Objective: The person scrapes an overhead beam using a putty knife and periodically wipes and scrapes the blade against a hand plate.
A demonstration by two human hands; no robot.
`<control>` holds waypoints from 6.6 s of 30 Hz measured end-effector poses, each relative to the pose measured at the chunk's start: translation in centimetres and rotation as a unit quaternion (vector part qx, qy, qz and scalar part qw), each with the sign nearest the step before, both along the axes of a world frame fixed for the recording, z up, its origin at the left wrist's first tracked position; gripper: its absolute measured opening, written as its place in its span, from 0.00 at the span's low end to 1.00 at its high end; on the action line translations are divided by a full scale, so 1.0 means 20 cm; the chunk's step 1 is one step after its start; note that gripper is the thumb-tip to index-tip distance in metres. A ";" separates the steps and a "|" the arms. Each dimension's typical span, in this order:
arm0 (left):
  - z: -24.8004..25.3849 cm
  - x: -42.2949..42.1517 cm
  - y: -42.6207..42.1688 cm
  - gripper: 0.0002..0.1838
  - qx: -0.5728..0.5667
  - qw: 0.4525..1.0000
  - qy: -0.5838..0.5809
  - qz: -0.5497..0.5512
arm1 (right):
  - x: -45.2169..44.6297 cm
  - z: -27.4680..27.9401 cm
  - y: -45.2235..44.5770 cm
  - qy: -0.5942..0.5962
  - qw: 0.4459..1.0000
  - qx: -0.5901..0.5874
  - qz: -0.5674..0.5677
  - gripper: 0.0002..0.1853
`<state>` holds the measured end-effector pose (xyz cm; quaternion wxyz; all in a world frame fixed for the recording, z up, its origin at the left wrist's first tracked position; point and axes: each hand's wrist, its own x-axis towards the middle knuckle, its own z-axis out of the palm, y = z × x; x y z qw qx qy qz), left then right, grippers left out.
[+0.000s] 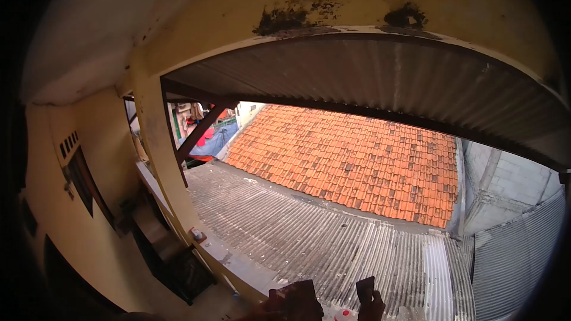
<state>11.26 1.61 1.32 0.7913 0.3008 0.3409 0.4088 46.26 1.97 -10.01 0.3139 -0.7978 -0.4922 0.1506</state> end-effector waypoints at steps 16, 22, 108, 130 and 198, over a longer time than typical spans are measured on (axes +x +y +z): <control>-0.24 -0.23 0.25 0.18 -0.016 0.991 -0.004 0.134 | -0.27 0.75 0.67 0.166 0.875 0.444 -0.097 0.14; -0.23 -0.26 0.26 0.18 -0.011 0.990 -0.005 0.143 | -0.65 1.80 1.04 -0.005 0.812 0.546 0.205 0.15; 0.36 -0.07 0.16 0.20 0.320 0.947 0.025 -0.008 | -0.73 0.79 0.08 0.049 0.843 0.457 0.279 0.17; 0.41 -0.44 0.11 0.22 0.247 0.953 -0.103 0.144 | -0.81 -0.05 0.20 0.422 0.890 -0.102 0.139 0.17; 0.36 -0.86 0.08 0.26 0.574 0.604 0.543 0.106 | -1.17 1.37 -0.29 0.076 0.946 0.168 0.266 0.37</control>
